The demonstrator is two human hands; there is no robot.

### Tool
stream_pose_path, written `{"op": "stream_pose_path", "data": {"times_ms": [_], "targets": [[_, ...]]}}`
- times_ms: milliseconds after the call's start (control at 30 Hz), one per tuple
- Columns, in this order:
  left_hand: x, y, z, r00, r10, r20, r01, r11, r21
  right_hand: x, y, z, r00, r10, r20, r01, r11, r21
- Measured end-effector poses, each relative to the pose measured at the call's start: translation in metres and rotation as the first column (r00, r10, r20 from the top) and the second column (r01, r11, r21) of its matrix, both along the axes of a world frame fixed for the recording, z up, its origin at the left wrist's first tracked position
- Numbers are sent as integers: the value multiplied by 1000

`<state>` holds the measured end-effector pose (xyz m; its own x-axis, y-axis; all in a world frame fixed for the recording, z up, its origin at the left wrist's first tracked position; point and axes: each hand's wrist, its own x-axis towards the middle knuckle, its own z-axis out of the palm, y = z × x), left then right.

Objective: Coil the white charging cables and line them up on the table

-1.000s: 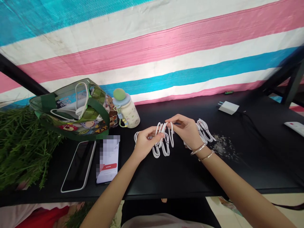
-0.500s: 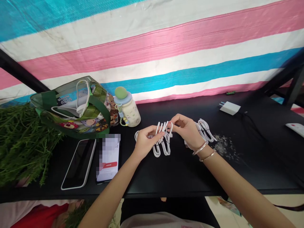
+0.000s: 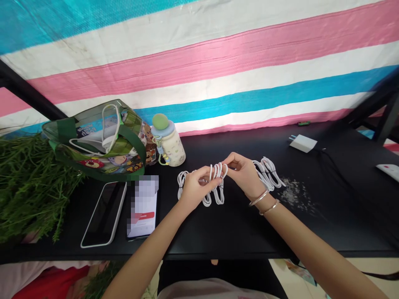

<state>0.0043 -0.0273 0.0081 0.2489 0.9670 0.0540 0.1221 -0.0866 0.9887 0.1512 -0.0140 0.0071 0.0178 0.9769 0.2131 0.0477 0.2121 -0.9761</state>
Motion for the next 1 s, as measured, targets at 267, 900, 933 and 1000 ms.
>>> {"op": "stream_pose_path", "data": {"times_ms": [267, 900, 933, 1000], "targets": [[-1, 0, 2, 998, 26, -65, -19, 995, 102, -2, -1, 0, 1000, 3, -10, -2, 1000, 26], [-4, 1, 7, 987, -54, 151, 49, 998, 37, 1, -9, 9, 991, 125, 42, -131, 969, 211], [-4, 0, 7, 988, -60, 141, 55, 998, 35, 0, -9, 9, 992, 119, 44, -126, 969, 213], [-4, 0, 6, 989, -72, 132, 69, 997, 26, 0, -8, 8, 994, 103, 37, -109, 969, 220]]}}
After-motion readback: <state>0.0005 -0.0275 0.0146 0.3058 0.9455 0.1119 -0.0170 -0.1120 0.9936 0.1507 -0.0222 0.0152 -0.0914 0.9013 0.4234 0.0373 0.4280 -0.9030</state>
